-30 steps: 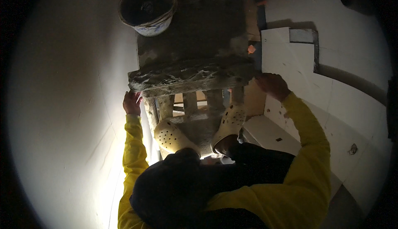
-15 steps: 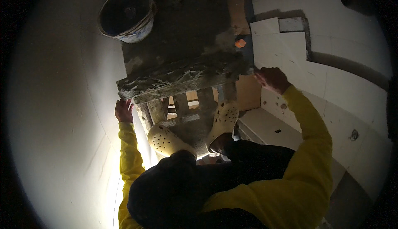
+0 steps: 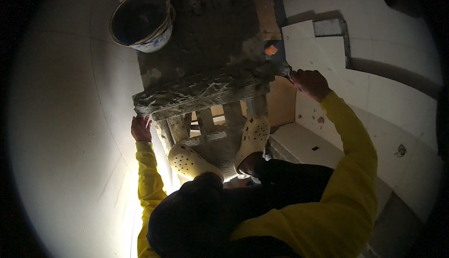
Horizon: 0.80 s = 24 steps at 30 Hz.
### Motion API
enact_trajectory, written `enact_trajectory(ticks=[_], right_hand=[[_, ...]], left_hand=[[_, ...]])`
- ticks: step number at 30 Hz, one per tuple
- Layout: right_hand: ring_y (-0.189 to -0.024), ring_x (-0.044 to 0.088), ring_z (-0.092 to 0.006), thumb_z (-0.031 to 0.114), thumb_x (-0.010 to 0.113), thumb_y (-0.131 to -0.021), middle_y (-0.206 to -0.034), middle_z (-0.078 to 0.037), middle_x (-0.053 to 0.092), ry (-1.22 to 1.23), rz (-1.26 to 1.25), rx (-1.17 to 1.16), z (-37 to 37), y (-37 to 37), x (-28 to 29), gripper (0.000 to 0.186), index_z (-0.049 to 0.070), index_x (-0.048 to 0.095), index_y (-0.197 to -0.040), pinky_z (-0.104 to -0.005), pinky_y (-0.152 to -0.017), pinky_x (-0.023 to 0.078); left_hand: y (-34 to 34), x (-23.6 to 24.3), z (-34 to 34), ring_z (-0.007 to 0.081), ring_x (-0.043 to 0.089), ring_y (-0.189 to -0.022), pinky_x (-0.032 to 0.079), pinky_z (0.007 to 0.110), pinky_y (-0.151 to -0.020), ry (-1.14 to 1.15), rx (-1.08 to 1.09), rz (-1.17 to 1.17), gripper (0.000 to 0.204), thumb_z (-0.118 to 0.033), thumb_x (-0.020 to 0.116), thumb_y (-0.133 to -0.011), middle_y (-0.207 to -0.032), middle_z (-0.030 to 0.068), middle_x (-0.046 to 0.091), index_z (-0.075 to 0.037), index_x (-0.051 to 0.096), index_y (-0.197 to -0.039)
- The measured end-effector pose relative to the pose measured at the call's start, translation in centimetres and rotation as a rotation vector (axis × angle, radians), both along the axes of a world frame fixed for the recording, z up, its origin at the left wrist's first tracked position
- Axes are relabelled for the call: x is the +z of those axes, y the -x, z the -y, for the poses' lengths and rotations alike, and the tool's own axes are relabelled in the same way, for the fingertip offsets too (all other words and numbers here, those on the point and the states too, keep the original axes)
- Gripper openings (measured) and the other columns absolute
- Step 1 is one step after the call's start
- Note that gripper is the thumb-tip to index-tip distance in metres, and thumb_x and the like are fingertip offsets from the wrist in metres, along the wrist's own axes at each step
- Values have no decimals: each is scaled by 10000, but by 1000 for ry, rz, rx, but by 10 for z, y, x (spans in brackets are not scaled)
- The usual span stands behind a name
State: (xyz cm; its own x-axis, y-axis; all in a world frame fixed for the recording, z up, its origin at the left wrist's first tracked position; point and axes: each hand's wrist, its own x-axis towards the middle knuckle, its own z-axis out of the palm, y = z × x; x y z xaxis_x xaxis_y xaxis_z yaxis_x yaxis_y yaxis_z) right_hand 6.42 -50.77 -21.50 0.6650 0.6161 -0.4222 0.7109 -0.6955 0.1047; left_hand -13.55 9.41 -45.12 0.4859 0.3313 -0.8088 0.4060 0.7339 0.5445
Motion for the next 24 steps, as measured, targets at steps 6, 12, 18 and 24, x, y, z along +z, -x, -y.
enact_trajectory(ticks=[6, 12, 18, 24], right_hand=[[-583, 647, -258, 207, 651, -807, -854, -102, 645, -132, -92, 72, -22, 25, 0, 204, 68, 577, -937, -381, -488, 525], [-620, 655, -248, 198, 617, -839, -834, -90, 648, -107, -56, 200, -59, 35, -55, 187, 72, 623, -977, -391, -524, 539], [-660, 659, -273, 205, 590, -878, -803, -116, 656, 115, -243, -63, -73, -14, 22, 178, 74, 630, -992, -423, -551, 543], [-823, 656, -288, 205, 594, -870, -916, -111, 651, -158, 399, -35, -77, -104, -32, 183, 108, 623, -1022, -438, -610, 535]], left_hand=[[2, -5, -3, 212, 550, -1170, 351, 444, -970, 21, -18, 11, 417, -418, 398, -992, -1261, 1, 623, -163, 577, -1268], [0, -9, -4, 246, 545, -1182, 365, 454, -988, 12, 1, 0, 419, -428, 416, -989, -1232, 20, 637, -151, 591, -1249], [5, -16, -6, 242, 561, -1142, 388, 435, -930, 12, 22, -40, 434, -438, 417, -985, -1204, 16, 651, -138, 601, -1238], [-1, -1, 1, 197, 620, -1007, 411, 403, -832, 4, 20, 14, 341, -401, 452, -983, -1047, 6, 696, -142, 633, -1111]])
